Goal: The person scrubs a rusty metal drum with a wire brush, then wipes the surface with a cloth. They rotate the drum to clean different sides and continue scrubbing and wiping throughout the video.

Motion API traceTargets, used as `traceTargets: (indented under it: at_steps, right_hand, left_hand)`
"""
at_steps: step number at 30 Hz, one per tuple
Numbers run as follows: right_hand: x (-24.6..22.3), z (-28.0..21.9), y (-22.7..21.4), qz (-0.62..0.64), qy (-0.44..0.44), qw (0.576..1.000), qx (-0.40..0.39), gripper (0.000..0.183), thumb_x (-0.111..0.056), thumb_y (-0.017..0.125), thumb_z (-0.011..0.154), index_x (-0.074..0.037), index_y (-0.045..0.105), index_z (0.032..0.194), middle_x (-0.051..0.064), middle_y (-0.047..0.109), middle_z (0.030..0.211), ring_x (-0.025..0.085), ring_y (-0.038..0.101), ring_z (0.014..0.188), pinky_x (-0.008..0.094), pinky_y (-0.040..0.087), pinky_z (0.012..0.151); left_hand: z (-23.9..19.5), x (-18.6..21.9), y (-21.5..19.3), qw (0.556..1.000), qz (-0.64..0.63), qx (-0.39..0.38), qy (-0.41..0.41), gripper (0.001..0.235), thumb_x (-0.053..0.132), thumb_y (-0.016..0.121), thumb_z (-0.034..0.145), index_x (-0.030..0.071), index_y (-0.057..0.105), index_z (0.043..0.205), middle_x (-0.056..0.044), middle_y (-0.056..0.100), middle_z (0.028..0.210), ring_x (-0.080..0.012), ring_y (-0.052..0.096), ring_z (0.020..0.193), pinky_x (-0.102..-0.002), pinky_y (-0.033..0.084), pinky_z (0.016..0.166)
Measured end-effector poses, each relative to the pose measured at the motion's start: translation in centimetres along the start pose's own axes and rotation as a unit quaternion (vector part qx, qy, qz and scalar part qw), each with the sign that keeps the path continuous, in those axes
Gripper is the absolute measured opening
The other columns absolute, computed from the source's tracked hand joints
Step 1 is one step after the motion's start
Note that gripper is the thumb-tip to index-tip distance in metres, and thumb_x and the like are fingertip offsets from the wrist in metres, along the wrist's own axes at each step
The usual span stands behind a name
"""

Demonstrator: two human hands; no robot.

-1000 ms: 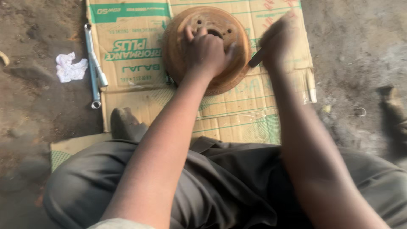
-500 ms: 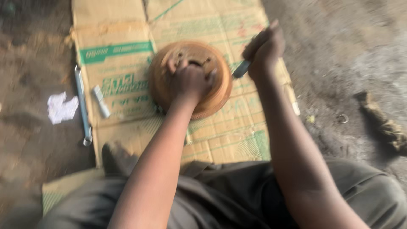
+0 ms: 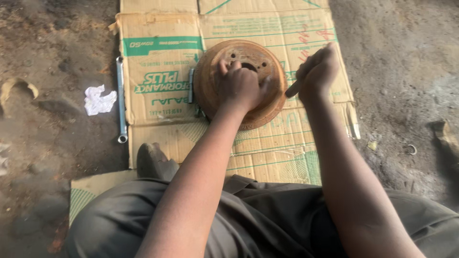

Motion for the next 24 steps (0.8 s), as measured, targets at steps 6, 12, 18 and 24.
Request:
traceTargets:
  at_steps: [6,12,18,24]
  right_hand:
    - [1.3,-0.5,0.0,0.025,-0.033,0.999,-0.019,0.045,-0.033,0.046,0.115,-0.016,0.039,0.073,0.001,0.035,0.06,0.016,0.031,0.045,0.036,0.027,0.04]
    - [-0.7,0.6,-2.0,0.083,0.067,0.993,0.058,0.049,-0.041,0.042,0.104,-0.019,0.034,0.061,-0.002,0.032,0.047,0.013,0.029,0.034,0.039,0.031,0.029]
    - [1.1,-2.1,-2.7,0.019,0.046,0.997,0.06,0.048,-0.041,0.042,0.107,-0.017,0.036,0.065,-0.001,0.034,0.052,0.016,0.027,0.039,0.035,0.023,0.035]
    - [-1.1,-4.4,-1.7,0.131,0.052,0.987,0.071,0.05,-0.039,0.038,0.107,-0.018,0.03,0.063,-0.002,0.025,0.048,0.015,0.018,0.04,0.036,0.019,0.039]
  left_hand:
    - [-0.2,0.3,-1.5,0.985,0.032,0.163,0.053,0.055,0.057,0.049,0.095,0.014,0.079,0.078,-0.006,0.077,0.087,-0.0303,0.058,0.127,-0.055,0.024,0.111]
    - [0.6,-8.1,-4.0,0.932,-0.132,0.337,-0.03,0.028,0.023,0.079,0.084,0.013,0.069,0.109,-0.01,0.072,0.101,-0.0305,0.067,0.103,-0.05,0.043,0.101]
    - [-4.2,-18.8,-1.1,0.922,0.06,0.247,-0.292,0.05,0.028,0.067,0.082,0.001,0.059,0.124,-0.025,0.065,0.12,-0.0438,0.063,0.109,-0.061,0.049,0.091]
    - [-3.1,-18.9,0.9,0.949,-0.083,0.127,-0.275,0.038,0.026,0.056,0.094,0.011,0.058,0.128,-0.018,0.063,0.126,-0.0399,0.059,0.118,-0.059,0.047,0.095]
Point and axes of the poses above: each hand's wrist, its own z-axis towards the middle knuckle, its own y-axis out of the palm, x = y × z, the point moved 8 cm from there along z, towards the middle knuckle
